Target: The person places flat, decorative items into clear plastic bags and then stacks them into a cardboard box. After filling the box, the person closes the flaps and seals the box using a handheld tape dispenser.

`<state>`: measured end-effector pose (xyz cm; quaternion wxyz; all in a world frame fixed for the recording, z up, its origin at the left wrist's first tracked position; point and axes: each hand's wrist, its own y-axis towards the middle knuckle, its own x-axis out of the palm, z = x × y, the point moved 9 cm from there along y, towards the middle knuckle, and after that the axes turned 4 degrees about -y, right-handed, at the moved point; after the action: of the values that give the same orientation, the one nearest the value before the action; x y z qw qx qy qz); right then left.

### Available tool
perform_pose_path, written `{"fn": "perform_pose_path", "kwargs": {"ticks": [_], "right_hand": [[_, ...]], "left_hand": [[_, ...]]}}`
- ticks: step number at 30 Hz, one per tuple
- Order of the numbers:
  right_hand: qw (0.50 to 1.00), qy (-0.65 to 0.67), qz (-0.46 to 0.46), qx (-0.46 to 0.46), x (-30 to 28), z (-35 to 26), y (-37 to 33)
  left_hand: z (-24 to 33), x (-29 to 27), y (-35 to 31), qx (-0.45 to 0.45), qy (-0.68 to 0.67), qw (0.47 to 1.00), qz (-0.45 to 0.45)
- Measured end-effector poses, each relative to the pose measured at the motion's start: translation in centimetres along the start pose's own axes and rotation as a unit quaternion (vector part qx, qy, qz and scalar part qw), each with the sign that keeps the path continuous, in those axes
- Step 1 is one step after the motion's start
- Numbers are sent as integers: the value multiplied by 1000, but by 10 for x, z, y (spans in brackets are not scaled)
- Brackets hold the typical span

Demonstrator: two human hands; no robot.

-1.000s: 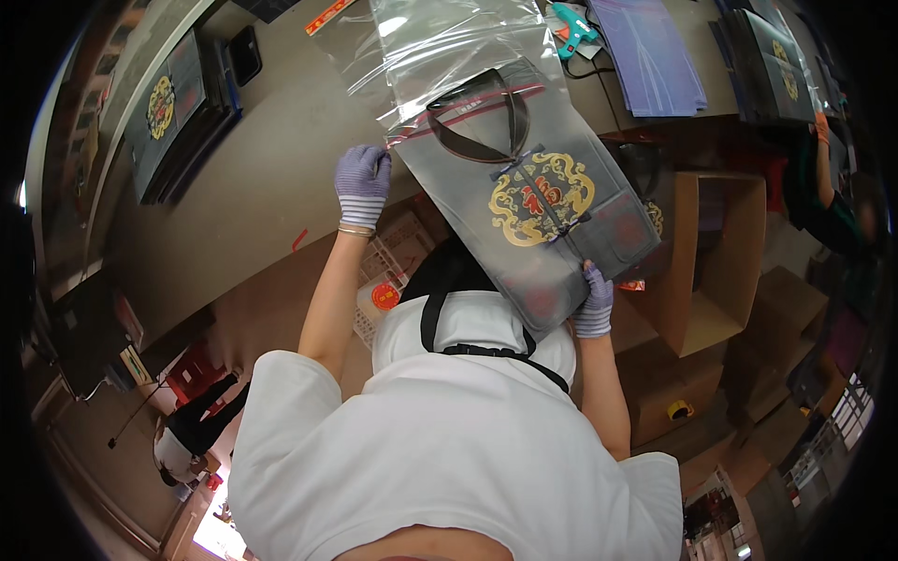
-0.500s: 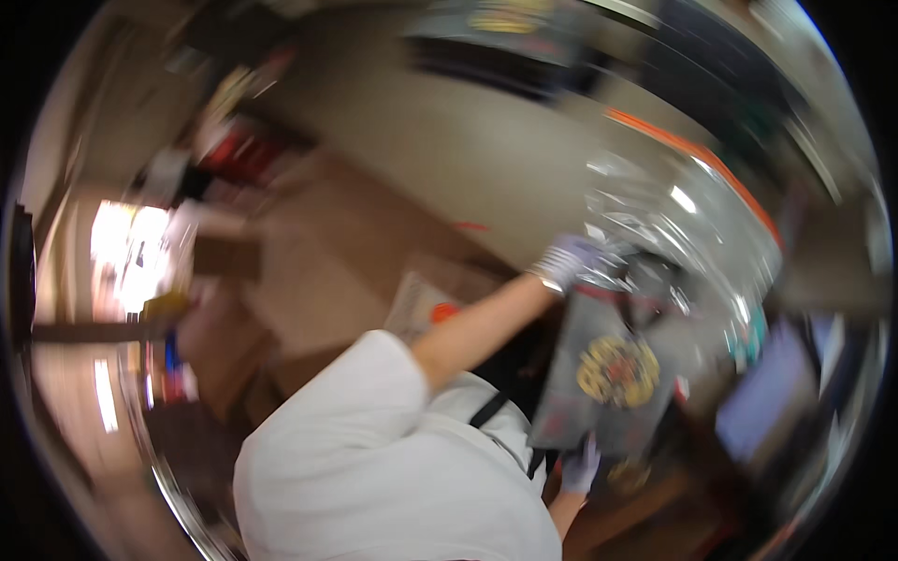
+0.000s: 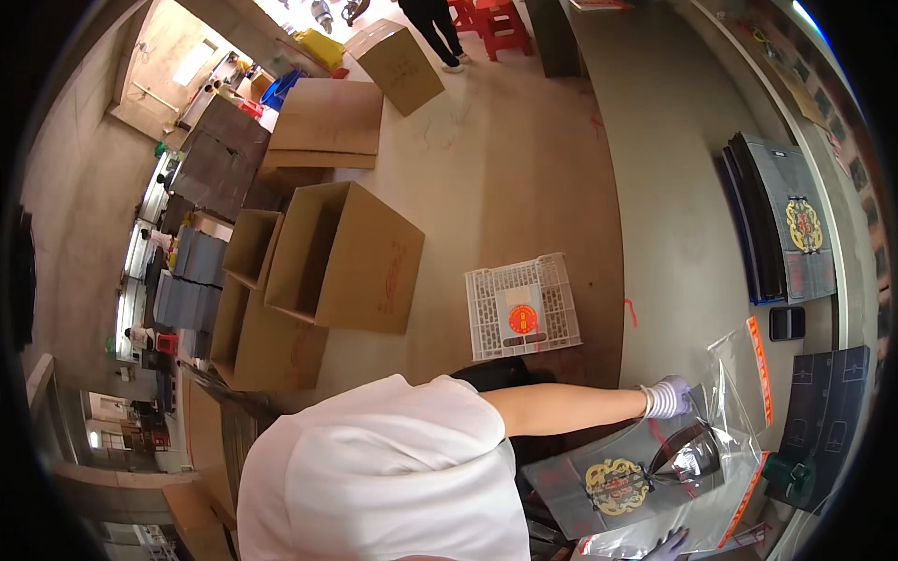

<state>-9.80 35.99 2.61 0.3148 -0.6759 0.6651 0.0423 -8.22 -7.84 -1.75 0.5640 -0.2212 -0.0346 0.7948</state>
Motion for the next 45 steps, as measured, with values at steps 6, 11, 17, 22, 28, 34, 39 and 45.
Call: {"fn": "perform_pose_path", "kwargs": {"ticks": [6,11,17,22,28,34,39,45], "right_hand": [[968,-161,160,-103,35,1,55],[955,-135,247,-90,30,33,12],[984,99,127,-80,20,105,79],[965,217,115,89,28,45,34],[987,114,113,33,38,46,31],[982,123,141,16,32,62,22],[981,122,123,85,36,107,-29],[948,232,63,206,77,161,-157]], "left_hand": [[21,0,4,-48,-25,999,2],[8,11,-2,-21,-109,994,-15],[-37,9,12,-19,-258,959,113],[-21,23,23,-149,-169,972,61],[-41,16,8,-98,-144,972,156],[-27,11,7,-31,-187,976,107],[-48,-1,-30,-20,-183,980,72],[-62,-54,-122,9,-43,999,-28]]}}
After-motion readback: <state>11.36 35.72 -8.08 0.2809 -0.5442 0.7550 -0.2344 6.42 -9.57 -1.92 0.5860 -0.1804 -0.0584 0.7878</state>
